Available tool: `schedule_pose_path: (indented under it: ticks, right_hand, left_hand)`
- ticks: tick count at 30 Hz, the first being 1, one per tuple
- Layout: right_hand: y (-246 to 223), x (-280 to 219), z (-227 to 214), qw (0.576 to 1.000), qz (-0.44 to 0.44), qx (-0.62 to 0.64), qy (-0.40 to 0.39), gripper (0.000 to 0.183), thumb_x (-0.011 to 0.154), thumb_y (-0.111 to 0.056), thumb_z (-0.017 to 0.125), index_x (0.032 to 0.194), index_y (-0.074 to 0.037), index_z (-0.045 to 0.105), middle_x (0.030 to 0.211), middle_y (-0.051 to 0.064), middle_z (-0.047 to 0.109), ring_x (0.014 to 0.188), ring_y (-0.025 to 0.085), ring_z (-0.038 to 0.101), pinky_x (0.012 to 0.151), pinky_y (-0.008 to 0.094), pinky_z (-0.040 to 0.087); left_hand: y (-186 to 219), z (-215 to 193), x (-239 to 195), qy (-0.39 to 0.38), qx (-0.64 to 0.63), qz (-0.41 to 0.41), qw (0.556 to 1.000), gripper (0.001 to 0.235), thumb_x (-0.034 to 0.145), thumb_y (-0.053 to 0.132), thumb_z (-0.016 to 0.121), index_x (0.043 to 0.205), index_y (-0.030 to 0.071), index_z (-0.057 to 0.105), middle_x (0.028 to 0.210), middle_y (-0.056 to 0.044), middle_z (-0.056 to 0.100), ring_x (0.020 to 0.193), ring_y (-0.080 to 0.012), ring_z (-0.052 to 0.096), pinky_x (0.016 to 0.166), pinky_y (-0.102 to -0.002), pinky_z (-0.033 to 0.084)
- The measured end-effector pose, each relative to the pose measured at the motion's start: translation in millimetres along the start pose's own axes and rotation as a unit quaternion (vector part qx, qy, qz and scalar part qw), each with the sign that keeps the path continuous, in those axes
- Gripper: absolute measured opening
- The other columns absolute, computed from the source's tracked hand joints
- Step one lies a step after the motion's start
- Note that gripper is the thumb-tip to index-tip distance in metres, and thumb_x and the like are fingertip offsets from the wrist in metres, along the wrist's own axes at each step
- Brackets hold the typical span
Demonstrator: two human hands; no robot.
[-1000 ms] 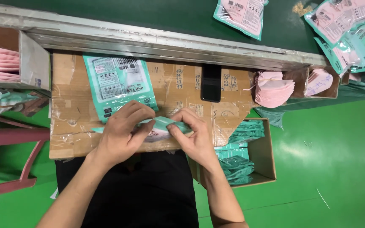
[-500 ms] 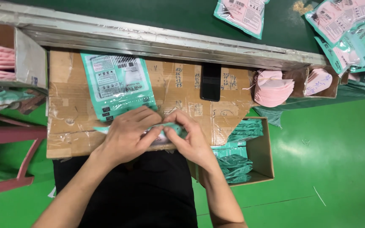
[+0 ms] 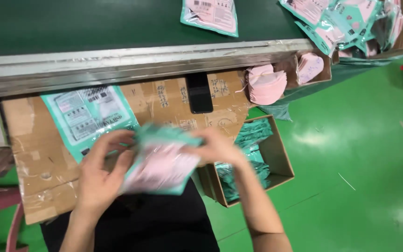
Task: Placing face masks into individual plastic sleeves and sealing them at a manufacturing station.
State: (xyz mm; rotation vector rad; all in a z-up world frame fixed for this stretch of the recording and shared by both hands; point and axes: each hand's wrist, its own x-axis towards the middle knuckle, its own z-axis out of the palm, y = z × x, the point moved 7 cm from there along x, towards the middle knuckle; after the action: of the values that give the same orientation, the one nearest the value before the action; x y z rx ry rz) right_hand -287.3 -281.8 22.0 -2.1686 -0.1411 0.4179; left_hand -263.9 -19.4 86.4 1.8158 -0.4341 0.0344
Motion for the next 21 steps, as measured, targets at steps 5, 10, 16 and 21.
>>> schedule_pose_path:
  ticks: [5, 10, 16, 21]
  right_hand:
    - [112, -43, -166, 0.868, -0.11, 0.314, 0.368, 0.015, 0.107, -0.021, 0.052, 0.107, -0.009, 0.061, 0.105, 0.001, 0.064, 0.098, 0.013, 0.061, 0.095, 0.038, 0.051]
    - [65, -8, -129, 0.843, -0.189, 0.378, 0.333, 0.033, 0.119, -0.027, 0.053, 0.14, -0.002, 0.054, 0.124, 0.01, 0.068, 0.111, 0.021, 0.065, 0.096, 0.037, 0.052]
    - [99, 42, 61, 0.936, -0.052, 0.26, 0.232, 0.019, 0.101, -0.014, 0.063, 0.111, -0.003, 0.074, 0.103, 0.003, 0.075, 0.09, 0.008, 0.066, 0.082, 0.023, 0.053]
    - [100, 34, 79, 0.906, -0.018, 0.152, 0.395, 0.015, 0.097, -0.011, 0.065, 0.107, -0.004, 0.073, 0.095, 0.002, 0.074, 0.082, 0.009, 0.064, 0.072, 0.023, 0.051]
  left_hand:
    - [-51, -24, -17, 0.056, -0.048, -0.048, 0.996, 0.033, 0.096, -0.001, 0.062, 0.128, 0.003, 0.061, 0.12, -0.006, 0.071, 0.11, -0.0162, 0.068, 0.095, -0.031, 0.053]
    - [-47, -33, -3, 0.086, -0.006, -0.081, 0.993, 0.03, 0.094, 0.002, 0.067, 0.123, 0.006, 0.066, 0.113, -0.007, 0.075, 0.103, -0.017, 0.072, 0.088, -0.032, 0.056]
    - [-38, -55, 47, 0.124, 0.143, 0.023, 0.982, 0.036, 0.089, 0.004, 0.072, 0.124, 0.005, 0.065, 0.121, -0.013, 0.07, 0.114, -0.0268, 0.068, 0.098, -0.038, 0.053]
    - [-19, -108, 151, 0.219, 0.433, 0.149, 0.862, 0.105, 0.066, 0.02, 0.09, 0.154, -0.002, 0.036, 0.158, -0.035, 0.024, 0.143, -0.0627, 0.026, 0.113, -0.072, 0.019]
